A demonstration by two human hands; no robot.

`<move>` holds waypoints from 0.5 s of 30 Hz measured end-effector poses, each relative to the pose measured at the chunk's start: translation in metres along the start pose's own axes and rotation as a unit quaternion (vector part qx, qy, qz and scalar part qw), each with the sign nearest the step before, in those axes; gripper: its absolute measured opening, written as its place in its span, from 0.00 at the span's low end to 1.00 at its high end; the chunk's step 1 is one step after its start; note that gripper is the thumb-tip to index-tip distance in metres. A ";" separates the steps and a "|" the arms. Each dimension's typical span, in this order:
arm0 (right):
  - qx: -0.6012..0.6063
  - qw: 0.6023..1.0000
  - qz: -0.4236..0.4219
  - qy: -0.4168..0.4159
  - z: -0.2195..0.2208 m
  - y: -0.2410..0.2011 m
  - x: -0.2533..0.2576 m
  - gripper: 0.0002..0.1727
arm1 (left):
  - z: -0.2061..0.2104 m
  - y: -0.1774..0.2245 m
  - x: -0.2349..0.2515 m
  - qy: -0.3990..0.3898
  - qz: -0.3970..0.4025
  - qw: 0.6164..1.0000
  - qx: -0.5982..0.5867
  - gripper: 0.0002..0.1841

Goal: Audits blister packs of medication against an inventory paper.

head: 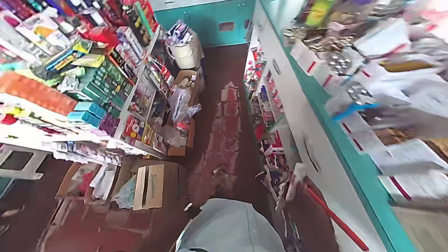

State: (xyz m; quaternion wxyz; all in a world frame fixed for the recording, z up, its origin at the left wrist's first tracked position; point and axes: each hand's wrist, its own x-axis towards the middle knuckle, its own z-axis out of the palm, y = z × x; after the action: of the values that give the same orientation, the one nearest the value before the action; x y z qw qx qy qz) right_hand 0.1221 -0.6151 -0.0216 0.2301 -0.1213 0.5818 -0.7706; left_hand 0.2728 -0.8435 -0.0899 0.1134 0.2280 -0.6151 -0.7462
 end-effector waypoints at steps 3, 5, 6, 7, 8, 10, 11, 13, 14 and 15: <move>0.055 0.996 0.074 -0.019 0.061 0.011 0.076 0.12 | -0.071 0.018 0.014 0.122 -0.021 0.991 -0.054 0.23; 0.102 0.988 0.098 -0.067 0.090 0.021 0.121 0.12 | -0.104 0.017 0.024 0.164 -0.003 0.981 -0.106 0.23; 0.130 0.982 0.103 -0.095 0.102 0.028 0.144 0.12 | -0.116 0.015 0.031 0.183 0.006 0.974 -0.131 0.22; 0.142 0.976 0.107 -0.126 0.113 0.035 0.169 0.12 | -0.128 0.013 0.041 0.204 0.011 0.967 -0.150 0.22; 0.150 0.972 0.110 -0.146 0.124 0.042 0.194 0.12 | -0.139 0.009 0.052 0.225 0.011 0.962 -0.157 0.22; 0.160 0.970 0.125 -0.134 0.149 0.052 0.244 0.15 | -0.164 -0.006 0.080 0.275 -0.006 0.951 -0.139 0.22; 0.163 0.968 0.139 -0.131 0.161 0.057 0.270 0.17 | -0.178 -0.019 0.096 0.305 -0.020 0.945 -0.115 0.22; 0.162 0.962 0.167 -0.142 0.184 0.067 0.326 0.21 | -0.209 -0.056 0.126 0.359 -0.052 0.929 -0.069 0.22; 0.168 0.957 0.180 -0.152 0.197 0.074 0.356 0.22 | -0.223 -0.073 0.141 0.387 -0.070 0.918 -0.055 0.22; 0.175 0.951 0.194 -0.165 0.210 0.080 0.385 0.22 | -0.231 -0.084 0.157 0.426 -0.094 0.899 -0.039 0.20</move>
State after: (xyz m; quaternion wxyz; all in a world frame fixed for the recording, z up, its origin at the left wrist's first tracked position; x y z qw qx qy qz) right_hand -0.0983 -1.0001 -0.0678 0.4852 -0.0898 0.4045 -0.7700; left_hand 0.2568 -1.0962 -0.2351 0.3023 0.5766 -0.4540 -0.6083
